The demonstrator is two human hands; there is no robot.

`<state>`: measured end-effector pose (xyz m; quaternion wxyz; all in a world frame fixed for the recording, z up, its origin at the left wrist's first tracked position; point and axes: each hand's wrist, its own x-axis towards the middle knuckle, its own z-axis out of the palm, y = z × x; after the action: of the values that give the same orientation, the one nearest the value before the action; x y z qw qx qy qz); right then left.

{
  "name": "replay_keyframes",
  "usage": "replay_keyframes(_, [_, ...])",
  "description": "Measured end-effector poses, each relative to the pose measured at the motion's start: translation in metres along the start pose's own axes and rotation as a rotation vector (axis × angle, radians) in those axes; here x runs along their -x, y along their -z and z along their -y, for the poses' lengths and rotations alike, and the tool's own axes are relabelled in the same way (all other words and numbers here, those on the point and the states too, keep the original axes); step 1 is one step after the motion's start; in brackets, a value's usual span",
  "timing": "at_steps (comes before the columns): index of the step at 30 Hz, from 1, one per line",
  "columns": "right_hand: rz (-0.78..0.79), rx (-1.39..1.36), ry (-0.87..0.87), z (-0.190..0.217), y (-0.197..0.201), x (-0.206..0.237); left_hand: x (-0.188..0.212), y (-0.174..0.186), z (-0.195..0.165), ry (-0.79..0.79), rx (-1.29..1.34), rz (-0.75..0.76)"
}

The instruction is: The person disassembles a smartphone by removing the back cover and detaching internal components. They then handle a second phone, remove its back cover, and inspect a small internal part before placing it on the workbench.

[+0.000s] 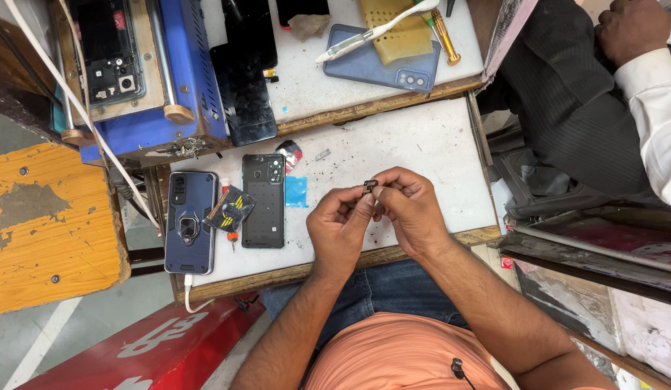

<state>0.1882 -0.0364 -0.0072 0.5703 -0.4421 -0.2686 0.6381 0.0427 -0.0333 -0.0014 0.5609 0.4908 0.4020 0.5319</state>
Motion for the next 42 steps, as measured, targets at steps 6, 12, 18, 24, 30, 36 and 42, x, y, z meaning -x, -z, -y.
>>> replay_keyframes(6, [-0.006,0.022,-0.018,0.003,0.001,0.001,0.003,0.000,0.000,0.054,0.134,-0.001])
replay_keyframes(12, [-0.014,0.035,-0.006,0.003,0.003,-0.003,0.000,0.000,0.001,0.000,0.058,0.027])
replay_keyframes(18, [-0.004,0.035,-0.003,0.000,0.004,-0.002,0.001,0.000,0.002,0.025,0.098,0.007])
replay_keyframes(24, [-0.014,0.061,-0.021,-0.001,0.007,-0.003,0.001,-0.001,0.001,0.058,0.115,0.009])
replay_keyframes(30, [-0.004,0.080,0.001,-0.002,0.011,-0.004,0.001,0.001,-0.002,-0.017,-0.007,0.020])
replay_keyframes(36, [-0.001,0.167,0.011,0.001,0.011,-0.002,-0.001,0.002,-0.002,0.064,0.093,-0.020])
replay_keyframes(42, [0.024,0.282,0.063,0.005,0.011,-0.006,-0.001,0.001,-0.008,-0.055,-0.171,-0.018])
